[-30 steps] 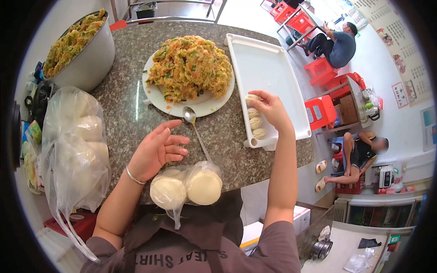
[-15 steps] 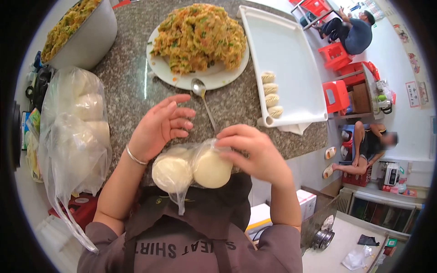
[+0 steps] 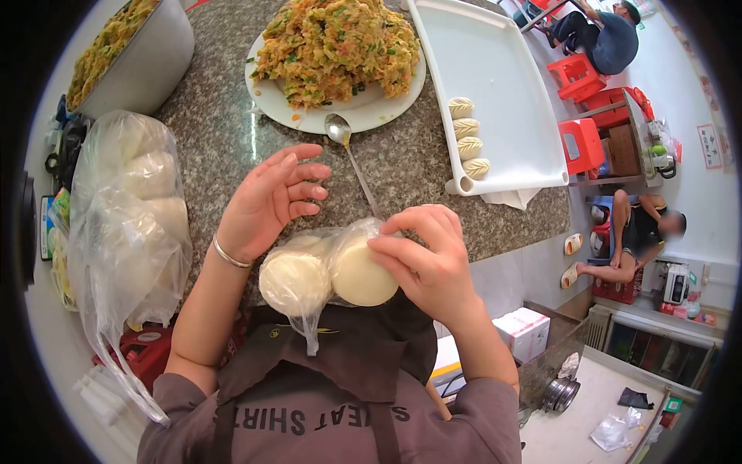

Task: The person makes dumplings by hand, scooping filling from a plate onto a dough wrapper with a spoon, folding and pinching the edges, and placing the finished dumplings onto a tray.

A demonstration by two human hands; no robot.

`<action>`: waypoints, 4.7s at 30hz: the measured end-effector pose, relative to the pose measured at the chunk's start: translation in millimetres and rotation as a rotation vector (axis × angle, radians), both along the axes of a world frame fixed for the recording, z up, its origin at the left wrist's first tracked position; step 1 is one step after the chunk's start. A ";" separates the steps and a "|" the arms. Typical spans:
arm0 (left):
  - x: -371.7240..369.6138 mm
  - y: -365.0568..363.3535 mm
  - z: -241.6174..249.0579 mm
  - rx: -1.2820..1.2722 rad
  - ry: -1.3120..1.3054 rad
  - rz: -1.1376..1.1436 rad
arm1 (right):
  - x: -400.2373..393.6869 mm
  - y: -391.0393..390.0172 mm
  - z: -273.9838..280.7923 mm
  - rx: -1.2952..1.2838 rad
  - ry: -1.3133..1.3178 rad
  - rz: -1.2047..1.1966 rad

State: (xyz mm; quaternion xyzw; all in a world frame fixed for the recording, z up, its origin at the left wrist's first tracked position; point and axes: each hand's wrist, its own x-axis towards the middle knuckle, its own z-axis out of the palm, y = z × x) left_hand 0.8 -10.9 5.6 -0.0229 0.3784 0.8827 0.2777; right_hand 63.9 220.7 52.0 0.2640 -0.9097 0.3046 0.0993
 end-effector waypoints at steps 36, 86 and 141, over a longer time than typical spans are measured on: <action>-0.5 3.1 -5.8 0.099 -0.115 0.174 | -60.8 -17.0 -14.4 -0.110 -0.207 -0.215; -5.4 -2.8 3.2 0.246 -0.088 0.289 | -78.0 -26.3 -5.9 -0.024 -0.246 -0.055; -2.2 -4.1 8.3 -0.028 0.036 0.155 | -84.4 -32.5 35.1 0.125 -0.820 -0.084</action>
